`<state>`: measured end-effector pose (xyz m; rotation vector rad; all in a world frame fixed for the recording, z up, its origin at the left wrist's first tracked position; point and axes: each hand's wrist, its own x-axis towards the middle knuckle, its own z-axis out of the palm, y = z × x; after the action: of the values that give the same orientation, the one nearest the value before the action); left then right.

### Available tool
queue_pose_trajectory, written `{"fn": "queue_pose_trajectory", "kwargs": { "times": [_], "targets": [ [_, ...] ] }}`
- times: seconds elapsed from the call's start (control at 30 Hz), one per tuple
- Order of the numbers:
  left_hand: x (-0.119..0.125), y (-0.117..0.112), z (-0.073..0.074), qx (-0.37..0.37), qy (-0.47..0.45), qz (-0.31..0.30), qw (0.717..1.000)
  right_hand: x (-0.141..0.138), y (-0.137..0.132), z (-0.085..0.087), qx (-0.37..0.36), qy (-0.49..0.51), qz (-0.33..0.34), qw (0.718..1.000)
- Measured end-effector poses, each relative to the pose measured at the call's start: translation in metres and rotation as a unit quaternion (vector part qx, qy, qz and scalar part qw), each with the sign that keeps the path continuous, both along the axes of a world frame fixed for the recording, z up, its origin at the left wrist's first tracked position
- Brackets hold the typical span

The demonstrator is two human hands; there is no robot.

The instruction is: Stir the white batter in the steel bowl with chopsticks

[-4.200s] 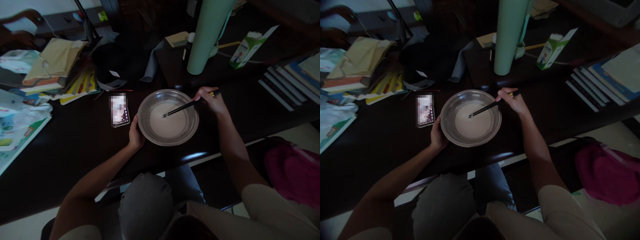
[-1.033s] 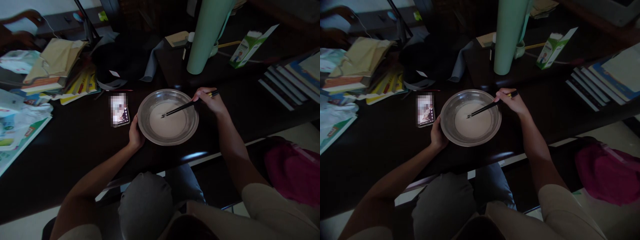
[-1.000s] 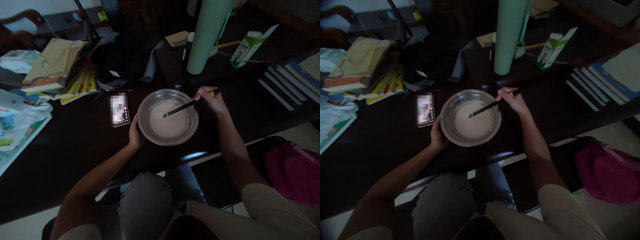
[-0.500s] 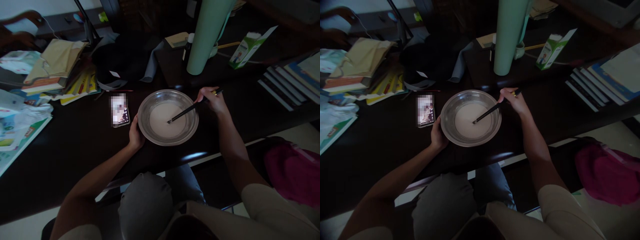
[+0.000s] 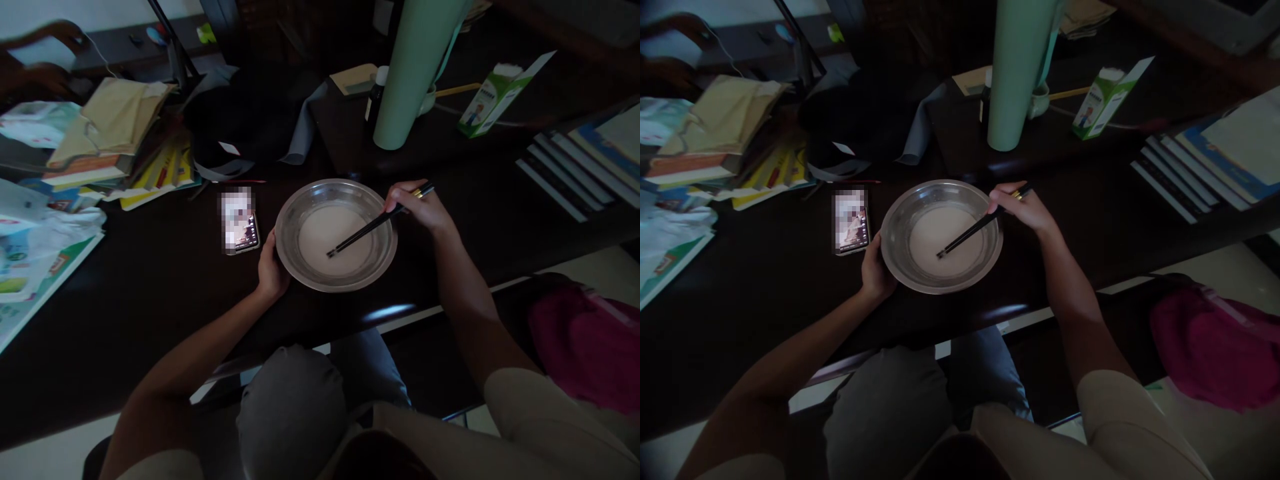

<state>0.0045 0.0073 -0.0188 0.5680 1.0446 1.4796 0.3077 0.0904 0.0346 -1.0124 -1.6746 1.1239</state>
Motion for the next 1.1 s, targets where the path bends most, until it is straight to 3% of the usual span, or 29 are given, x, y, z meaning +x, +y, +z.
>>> {"fn": "queue_pose_trajectory", "kwargs": {
  "times": [0.1, 0.27, 0.47, 0.63, 0.83, 1.0, 1.1],
  "targets": [
    [0.0007, 0.0000, 0.0018, -0.006, -0.006, 0.003, 1.000, -0.0011, 0.0011, -0.0003, 0.002, -0.013, 0.004, 1.000],
    [-0.0005, -0.0005, 0.0014, 0.000, 0.003, -0.009, 1.000, 0.0027, 0.0027, -0.0009, 0.008, 0.042, -0.087, 0.995],
    [-0.0007, -0.0001, 0.0002, 0.006, 0.014, -0.015, 1.000, -0.0025, -0.0001, 0.0014, 0.003, -0.019, 0.002, 1.000],
    [0.0000, 0.0000, 0.0001, 0.009, 0.017, -0.010, 1.000, 0.0016, 0.0024, -0.0013, 0.014, 0.037, -0.069, 0.997],
    [-0.0008, 0.0001, -0.0003, -0.001, 0.009, -0.006, 1.000, -0.0001, 0.0004, 0.0000, 0.003, -0.014, 0.000, 1.000],
    [-0.0019, 0.0004, -0.0019, 0.003, 0.018, -0.015, 1.000, 0.0024, 0.0033, -0.0017, 0.010, 0.035, -0.075, 0.996],
    [-0.0014, 0.0005, -0.0013, 0.005, 0.018, -0.011, 1.000, 0.0030, 0.0021, -0.0007, 0.009, 0.027, -0.058, 0.998]
  ]
}}
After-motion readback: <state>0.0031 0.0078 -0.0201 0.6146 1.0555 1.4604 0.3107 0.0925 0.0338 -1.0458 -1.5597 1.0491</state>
